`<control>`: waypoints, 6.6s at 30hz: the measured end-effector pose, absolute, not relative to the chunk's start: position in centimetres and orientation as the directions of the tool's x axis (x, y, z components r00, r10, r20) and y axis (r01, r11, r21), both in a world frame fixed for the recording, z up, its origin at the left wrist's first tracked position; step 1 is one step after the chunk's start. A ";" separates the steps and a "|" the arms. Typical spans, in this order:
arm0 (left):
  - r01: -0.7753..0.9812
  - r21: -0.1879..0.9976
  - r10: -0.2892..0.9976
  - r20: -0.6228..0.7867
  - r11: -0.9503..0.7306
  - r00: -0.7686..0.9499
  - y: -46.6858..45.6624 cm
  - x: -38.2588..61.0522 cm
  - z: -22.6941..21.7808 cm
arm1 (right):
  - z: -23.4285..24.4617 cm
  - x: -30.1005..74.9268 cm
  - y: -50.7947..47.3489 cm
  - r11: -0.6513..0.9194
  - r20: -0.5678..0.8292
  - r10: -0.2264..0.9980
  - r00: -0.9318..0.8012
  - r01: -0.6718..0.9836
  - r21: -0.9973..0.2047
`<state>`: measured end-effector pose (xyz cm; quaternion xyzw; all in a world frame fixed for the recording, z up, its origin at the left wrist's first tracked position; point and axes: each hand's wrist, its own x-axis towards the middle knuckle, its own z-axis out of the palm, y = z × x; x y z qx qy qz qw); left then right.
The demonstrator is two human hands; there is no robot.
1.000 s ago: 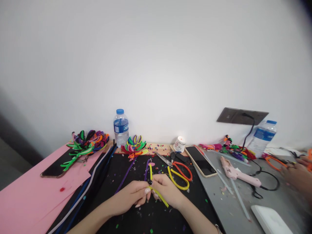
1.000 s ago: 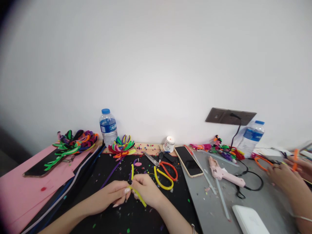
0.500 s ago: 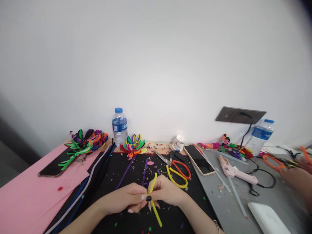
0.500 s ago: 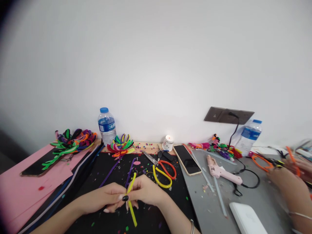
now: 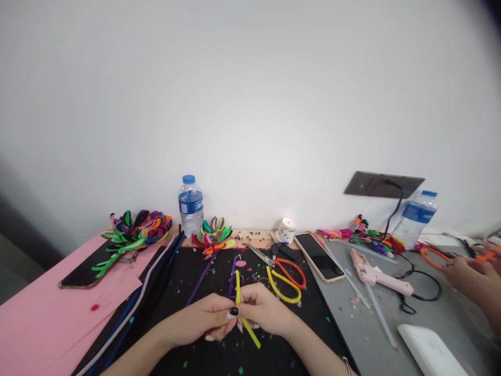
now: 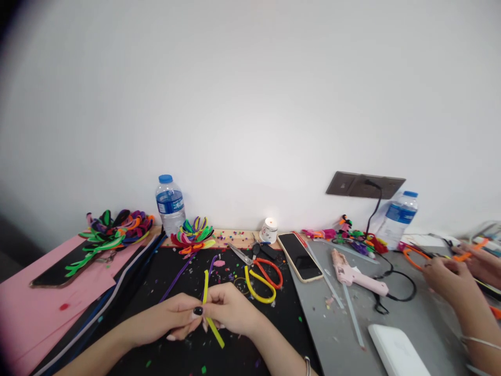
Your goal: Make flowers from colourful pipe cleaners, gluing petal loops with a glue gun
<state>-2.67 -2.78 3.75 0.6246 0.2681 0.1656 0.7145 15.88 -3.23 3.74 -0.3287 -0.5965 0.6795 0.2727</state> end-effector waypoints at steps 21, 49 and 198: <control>0.483 0.709 0.761 0.117 -0.514 0.638 -2.6 -1.9 3.2 | 3.5 14.8 -3.4 -0.514 -0.370 0.816 -0.444 -0.266 -0.815; 0.075 0.994 0.715 -0.110 0.081 0.690 -2.5 -2.0 3.1 | 5.1 16.2 -2.8 0.256 0.121 0.885 -0.449 0.254 -0.933; -0.075 0.933 0.835 -0.276 0.351 0.476 -2.1 -2.0 2.9 | 3.5 17.4 -1.3 -0.055 -0.063 0.949 -0.308 0.032 -0.998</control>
